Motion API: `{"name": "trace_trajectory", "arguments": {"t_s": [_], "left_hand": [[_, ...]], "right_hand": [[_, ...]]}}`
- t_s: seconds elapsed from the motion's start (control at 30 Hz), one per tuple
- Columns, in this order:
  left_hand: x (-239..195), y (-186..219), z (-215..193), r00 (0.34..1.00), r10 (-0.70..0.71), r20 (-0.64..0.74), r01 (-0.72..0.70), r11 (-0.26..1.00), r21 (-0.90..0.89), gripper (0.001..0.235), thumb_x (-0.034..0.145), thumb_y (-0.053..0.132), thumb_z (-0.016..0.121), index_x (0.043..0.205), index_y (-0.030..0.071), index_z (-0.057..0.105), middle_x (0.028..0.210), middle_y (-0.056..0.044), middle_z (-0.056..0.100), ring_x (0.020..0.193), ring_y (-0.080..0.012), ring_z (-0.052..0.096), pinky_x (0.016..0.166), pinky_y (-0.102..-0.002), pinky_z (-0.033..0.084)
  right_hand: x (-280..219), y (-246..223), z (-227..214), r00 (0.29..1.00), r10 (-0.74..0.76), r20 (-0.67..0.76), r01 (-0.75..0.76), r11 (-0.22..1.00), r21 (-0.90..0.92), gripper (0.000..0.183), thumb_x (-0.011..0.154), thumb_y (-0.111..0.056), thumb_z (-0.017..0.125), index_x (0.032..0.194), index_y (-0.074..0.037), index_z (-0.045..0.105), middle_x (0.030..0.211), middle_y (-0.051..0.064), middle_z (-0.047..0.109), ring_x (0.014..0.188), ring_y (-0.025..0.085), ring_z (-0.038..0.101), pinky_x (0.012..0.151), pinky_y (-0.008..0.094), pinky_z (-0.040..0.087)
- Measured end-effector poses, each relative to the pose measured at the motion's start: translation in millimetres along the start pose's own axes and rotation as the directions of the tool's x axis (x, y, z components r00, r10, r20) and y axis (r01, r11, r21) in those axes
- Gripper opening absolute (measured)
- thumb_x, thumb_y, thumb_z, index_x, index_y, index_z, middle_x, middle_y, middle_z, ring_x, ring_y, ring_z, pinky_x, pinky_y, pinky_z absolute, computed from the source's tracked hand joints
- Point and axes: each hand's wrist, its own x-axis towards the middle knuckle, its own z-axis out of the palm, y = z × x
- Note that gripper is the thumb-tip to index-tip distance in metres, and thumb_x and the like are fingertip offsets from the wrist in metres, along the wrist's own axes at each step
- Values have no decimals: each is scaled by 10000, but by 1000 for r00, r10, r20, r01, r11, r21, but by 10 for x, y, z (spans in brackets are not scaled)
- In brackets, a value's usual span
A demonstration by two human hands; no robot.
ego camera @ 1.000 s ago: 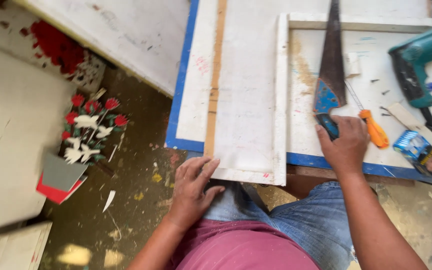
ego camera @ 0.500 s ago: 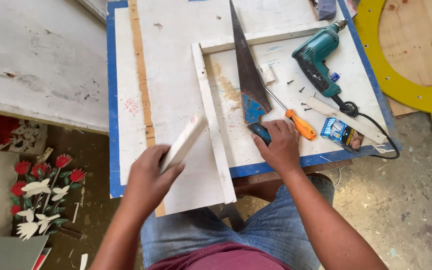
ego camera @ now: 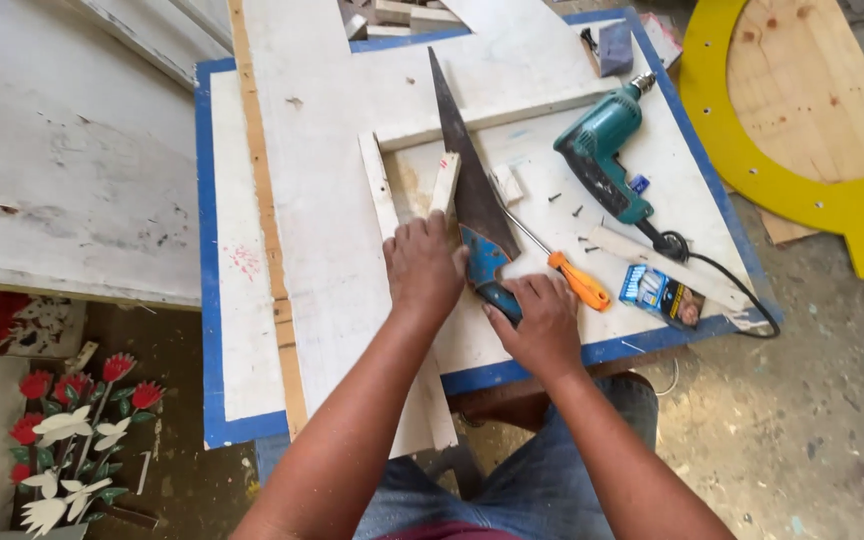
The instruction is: Assembling and cutting wooden components to create a large letter structure using a drill, screwdriver, and hand saw.
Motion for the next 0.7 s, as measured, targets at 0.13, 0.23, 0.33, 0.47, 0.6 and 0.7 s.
{"name": "trace_trajectory", "arguments": {"t_s": [0.13, 0.23, 0.33, 0.47, 0.6, 0.7], "left_hand": [[-137, 0, -71, 996, 85, -17, -85, 996, 23, 498, 994, 394, 579, 1402, 121, 494, 1104, -187, 672, 1191, -390, 602, 1028, -511, 371], [-143, 9, -78, 1000, 1, -5, -1, 1000, -20, 482, 1002, 316, 550, 1434, 115, 476, 1069, -185, 713, 1244, -369, 597, 1065, -484, 351], [-123, -17, -28, 998, 21, -63, -24, 999, -47, 545, 970, 346, 610, 1434, 98, 469, 938, -171, 743, 1175, -361, 636, 1045, -495, 360], [-112, -42, 46, 999, -7, -40, 6, 999, -42, 478, 1031, 390, 514, 1407, 95, 489, 857, -155, 764, 1097, -322, 677, 1054, -484, 341], [-57, -27, 18, 1000, -7, 0, 7, 1000, -28, 510, 1030, 509, 488, 1361, 125, 547, 836, -124, 763, 1051, -283, 695, 1045, -483, 329], [-25, -47, 53, 999, 16, -48, -18, 999, -43, 424, 988, 399, 578, 1276, 90, 613, 852, -136, 723, 936, -356, 608, 927, -487, 326]], "right_hand": [[34, -12, -21, 1000, -10, 6, 10, 1000, -9, 420, 854, -504, 750, 1143, -209, 677, 1039, 4, 589, 1048, 244, 607, 904, 443, 478], [55, -60, -90, 995, 47, 87, -48, 999, 6, 396, 889, -460, 735, 1175, -192, 684, 1077, 28, 610, 1082, 253, 611, 947, 463, 474], [72, -67, -112, 992, 63, 109, -63, 998, -2, 401, 894, -468, 726, 1185, -196, 680, 1092, 30, 612, 1106, 251, 612, 959, 469, 477], [63, -61, -109, 982, 99, 160, -98, 995, -10, 421, 900, -502, 710, 1198, -206, 684, 1109, 20, 624, 1136, 238, 614, 986, 461, 474], [81, -61, -90, 983, 116, 145, -116, 993, -12, 432, 875, -492, 733, 1190, -198, 701, 1104, 31, 637, 1115, 246, 627, 979, 469, 480], [44, 20, 31, 999, 23, 49, -22, 999, -26, 406, 868, -483, 743, 1169, -214, 705, 1122, 8, 645, 1132, 323, 589, 970, 553, 462]]}}
